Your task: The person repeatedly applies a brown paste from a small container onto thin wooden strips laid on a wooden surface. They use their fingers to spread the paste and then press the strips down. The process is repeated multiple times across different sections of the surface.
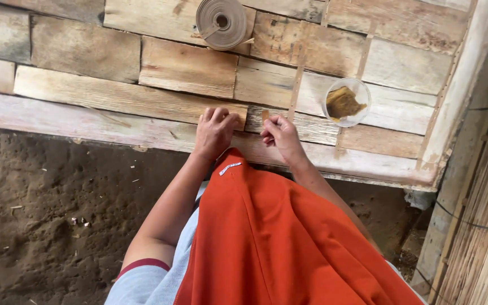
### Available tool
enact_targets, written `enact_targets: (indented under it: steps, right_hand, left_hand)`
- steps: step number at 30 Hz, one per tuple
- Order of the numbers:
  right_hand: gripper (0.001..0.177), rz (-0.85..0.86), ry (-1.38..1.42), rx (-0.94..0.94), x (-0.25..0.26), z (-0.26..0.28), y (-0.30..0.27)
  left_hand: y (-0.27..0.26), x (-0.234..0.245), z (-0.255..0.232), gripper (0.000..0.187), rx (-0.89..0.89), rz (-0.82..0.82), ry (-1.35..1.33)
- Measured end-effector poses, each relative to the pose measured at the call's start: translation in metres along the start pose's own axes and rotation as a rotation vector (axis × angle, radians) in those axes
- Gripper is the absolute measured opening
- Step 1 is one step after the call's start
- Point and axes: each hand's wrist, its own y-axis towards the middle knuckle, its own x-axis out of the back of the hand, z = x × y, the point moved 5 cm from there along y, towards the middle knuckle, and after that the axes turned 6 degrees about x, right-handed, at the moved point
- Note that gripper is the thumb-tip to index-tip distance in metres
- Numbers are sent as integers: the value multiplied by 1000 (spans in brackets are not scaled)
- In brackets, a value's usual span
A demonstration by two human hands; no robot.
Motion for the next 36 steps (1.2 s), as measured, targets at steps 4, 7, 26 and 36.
enact_targets:
  steps: [4,7,26,36]
  right_hand:
    - [19,-18,53,-103,-8,-21,1]
    - [19,4,64,-116,-12,-16,8]
    - [15,-169,109,-8,-73,46,55]
    - [18,-308,106,66,-93,74,85]
  left_hand:
    - [-1,-6,0,8,-39,18,91]
    - [2,-9,1,7,-30,-1,128]
    - [155,10,107,36,650,-103,-472]
    - [230,-27,118,85,647,390,-69]
